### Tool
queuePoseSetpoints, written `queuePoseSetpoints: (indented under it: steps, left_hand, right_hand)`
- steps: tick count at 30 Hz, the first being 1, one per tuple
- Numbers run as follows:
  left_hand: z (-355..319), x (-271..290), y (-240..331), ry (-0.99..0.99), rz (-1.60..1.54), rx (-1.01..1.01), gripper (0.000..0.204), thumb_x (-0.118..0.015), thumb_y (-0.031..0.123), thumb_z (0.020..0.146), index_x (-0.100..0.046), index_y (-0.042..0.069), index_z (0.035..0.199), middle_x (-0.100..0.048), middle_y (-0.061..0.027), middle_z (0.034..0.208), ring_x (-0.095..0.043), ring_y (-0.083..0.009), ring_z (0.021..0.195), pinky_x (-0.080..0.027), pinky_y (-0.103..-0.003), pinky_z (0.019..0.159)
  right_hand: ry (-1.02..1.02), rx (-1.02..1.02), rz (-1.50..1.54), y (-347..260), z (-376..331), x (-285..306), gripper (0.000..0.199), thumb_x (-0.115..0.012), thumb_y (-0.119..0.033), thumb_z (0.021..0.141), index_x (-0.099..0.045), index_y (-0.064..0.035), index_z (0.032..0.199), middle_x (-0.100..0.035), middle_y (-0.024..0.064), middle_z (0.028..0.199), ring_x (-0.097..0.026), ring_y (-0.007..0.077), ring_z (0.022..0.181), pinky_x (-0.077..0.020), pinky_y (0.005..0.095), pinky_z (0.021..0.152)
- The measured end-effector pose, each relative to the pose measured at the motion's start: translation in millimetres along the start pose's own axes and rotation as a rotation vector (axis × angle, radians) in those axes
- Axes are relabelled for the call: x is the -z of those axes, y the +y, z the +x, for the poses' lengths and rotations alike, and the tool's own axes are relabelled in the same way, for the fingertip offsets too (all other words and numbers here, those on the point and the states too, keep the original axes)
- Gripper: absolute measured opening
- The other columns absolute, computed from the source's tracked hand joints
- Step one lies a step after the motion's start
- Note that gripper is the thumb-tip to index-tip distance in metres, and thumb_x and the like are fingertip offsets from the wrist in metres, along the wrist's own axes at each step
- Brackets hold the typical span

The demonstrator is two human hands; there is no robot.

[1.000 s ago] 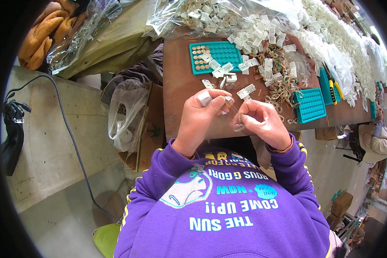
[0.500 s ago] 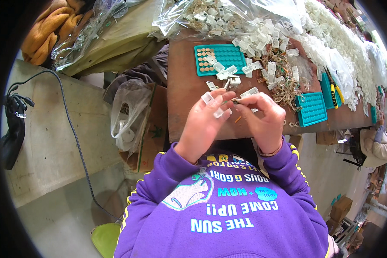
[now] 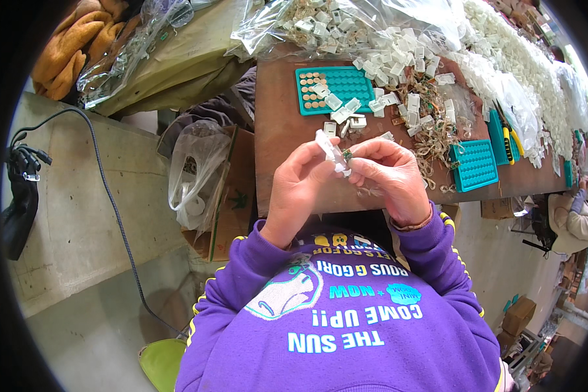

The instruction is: The person assembles small white plastic electrical connectors by hand, inserting metal pins and aligning parts. They repeatedly pick up components from a cluttered table, fit pieces together, and place finished units into a teal tray. The workspace contains loose wires, plastic bags, and multiple similar parts.

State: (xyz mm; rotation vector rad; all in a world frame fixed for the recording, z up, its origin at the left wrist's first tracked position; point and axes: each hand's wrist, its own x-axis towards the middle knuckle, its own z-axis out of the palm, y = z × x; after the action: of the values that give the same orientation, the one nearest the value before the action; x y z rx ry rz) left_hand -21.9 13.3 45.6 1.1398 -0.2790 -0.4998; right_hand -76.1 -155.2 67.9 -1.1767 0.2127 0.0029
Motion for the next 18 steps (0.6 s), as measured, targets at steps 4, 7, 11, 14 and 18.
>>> queuePoseSetpoints:
  steps: [4,7,11,14,18]
  left_hand:
    - [-2.8,-2.0,-3.2,0.117,0.069,-0.071,0.026,-0.064,0.0,0.091,-0.058,0.0,0.117,-0.065,-0.0057,0.106,-0.062,-0.011,0.099,-0.051,-0.026,0.087]
    - [-2.8,-2.0,-4.8,0.065,-0.008,-0.13,0.022,-0.067,-0.002,0.089,-0.059,0.002,0.109,-0.066,-0.0049,0.102,-0.062,-0.01,0.097,-0.051,-0.025,0.086]
    - [-2.7,0.6,-4.1,0.052,0.063,-0.077,0.018,-0.068,-0.002,0.088,-0.059,0.003,0.102,-0.065,-0.0034,0.099,-0.063,-0.0088,0.093,-0.051,-0.023,0.082]
    - [-2.3,5.9,-0.5,-0.051,0.059,-0.041,0.018,-0.069,-0.001,0.089,-0.058,0.003,0.102,-0.063,-0.0025,0.096,-0.062,-0.0085,0.089,-0.051,-0.022,0.079]
    - [-1.9,10.0,4.6,-0.218,-0.023,0.02,0.018,-0.069,-0.002,0.087,-0.058,0.002,0.1,-0.062,-0.0024,0.094,-0.062,-0.0095,0.089,-0.051,-0.023,0.078]
  right_hand:
    - [-0.007,-0.049,0.014,0.4,0.6,-0.3,0.015,-0.071,-0.008,0.088,-0.067,0.0009,0.1,-0.068,0.0031,0.084,-0.06,0.0058,0.07,-0.0478,0.0195,0.064]
    - [-0.012,-0.089,-0.005,0.0,-0.4,-1.0,0.015,-0.071,-0.007,0.088,-0.068,0.0012,0.1,-0.068,0.0025,0.084,-0.06,0.0057,0.069,-0.048,0.0197,0.063]
    - [-0.018,-0.029,-0.127,-3.6,-2.1,-2.0,0.015,-0.072,-0.008,0.087,-0.069,0.0018,0.098,-0.068,0.0017,0.083,-0.06,0.0051,0.069,-0.0482,0.0201,0.062]
    - [-0.172,-0.072,-0.203,-12.0,1.0,6.2,0.013,-0.07,-0.006,0.088,-0.068,0.0034,0.096,-0.066,0.0038,0.083,-0.063,0.0092,0.069,-0.05,0.0215,0.063]
    - [-0.231,-0.108,-0.129,-8.1,8.4,14.0,0.017,-0.078,-0.009,0.078,-0.064,-0.0014,0.084,-0.066,0.0016,0.082,-0.06,0.0065,0.073,-0.0475,0.021,0.066]
